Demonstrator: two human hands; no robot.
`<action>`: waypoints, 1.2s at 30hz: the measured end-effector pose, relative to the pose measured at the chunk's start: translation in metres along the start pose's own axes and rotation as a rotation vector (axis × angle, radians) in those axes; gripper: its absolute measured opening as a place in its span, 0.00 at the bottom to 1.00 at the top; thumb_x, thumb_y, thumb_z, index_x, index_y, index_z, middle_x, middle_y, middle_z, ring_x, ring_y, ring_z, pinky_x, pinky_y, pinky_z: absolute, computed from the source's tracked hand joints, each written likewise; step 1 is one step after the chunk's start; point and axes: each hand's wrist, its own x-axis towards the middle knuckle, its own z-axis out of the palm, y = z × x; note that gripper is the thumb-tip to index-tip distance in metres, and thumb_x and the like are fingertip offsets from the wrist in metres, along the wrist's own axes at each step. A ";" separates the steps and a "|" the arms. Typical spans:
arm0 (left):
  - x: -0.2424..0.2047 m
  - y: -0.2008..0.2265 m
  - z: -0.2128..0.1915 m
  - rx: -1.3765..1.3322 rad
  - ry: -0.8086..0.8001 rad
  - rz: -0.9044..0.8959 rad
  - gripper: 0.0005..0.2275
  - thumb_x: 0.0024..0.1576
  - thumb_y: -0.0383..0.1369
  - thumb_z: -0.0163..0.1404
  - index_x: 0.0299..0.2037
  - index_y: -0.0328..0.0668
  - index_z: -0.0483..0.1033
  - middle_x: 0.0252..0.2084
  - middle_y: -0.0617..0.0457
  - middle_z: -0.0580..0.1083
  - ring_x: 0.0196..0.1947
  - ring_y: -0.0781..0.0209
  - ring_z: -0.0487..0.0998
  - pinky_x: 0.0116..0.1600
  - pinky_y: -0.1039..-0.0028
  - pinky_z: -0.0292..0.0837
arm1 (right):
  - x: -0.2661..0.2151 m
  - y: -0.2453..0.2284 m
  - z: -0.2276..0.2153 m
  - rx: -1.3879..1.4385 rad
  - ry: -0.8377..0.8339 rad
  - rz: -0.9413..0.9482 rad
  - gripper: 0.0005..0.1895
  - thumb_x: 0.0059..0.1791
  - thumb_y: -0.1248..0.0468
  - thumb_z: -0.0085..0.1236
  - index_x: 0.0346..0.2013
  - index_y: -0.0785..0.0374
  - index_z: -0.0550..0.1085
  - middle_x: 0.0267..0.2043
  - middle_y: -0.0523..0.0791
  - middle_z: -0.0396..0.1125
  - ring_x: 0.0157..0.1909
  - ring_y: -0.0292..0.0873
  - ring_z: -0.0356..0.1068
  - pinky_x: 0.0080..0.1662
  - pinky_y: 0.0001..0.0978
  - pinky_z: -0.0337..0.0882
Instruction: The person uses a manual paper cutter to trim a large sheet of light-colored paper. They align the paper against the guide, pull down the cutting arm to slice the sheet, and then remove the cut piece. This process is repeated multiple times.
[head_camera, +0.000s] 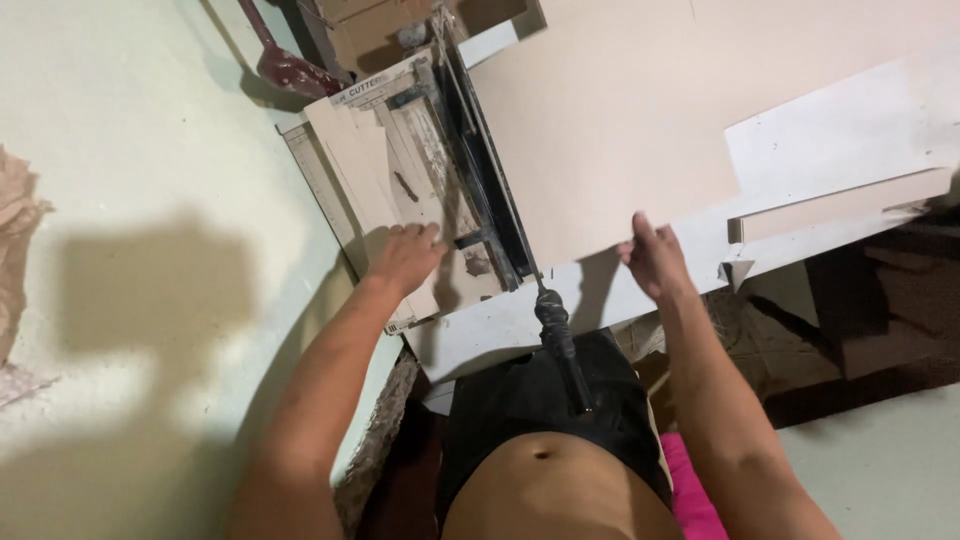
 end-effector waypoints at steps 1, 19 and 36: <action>0.003 -0.009 0.013 -0.028 -0.053 -0.070 0.15 0.56 0.29 0.58 0.53 0.53 0.72 0.63 0.50 0.67 0.66 0.47 0.67 0.64 0.53 0.63 | -0.033 -0.011 0.012 0.004 -0.006 -0.020 0.20 0.55 0.56 0.61 0.50 0.63 0.61 0.27 0.47 0.70 0.26 0.43 0.76 0.33 0.29 0.81; 0.056 0.097 -0.118 -0.478 0.008 -0.565 0.50 0.54 0.39 0.64 0.78 0.40 0.36 0.75 0.22 0.37 0.75 0.23 0.38 0.65 0.24 0.50 | -0.279 -0.128 0.175 -1.561 -0.309 -0.058 0.62 0.40 0.33 0.60 0.77 0.57 0.45 0.30 0.59 0.77 0.32 0.62 0.80 0.39 0.52 0.81; 0.083 0.099 -0.064 -0.130 -0.044 -0.133 0.28 0.57 0.37 0.57 0.67 0.54 0.59 0.70 0.43 0.53 0.69 0.42 0.53 0.65 0.43 0.51 | -0.194 -0.049 0.062 -0.456 -0.485 0.043 0.48 0.46 0.30 0.48 0.73 0.50 0.53 0.21 0.54 0.70 0.17 0.48 0.72 0.18 0.35 0.71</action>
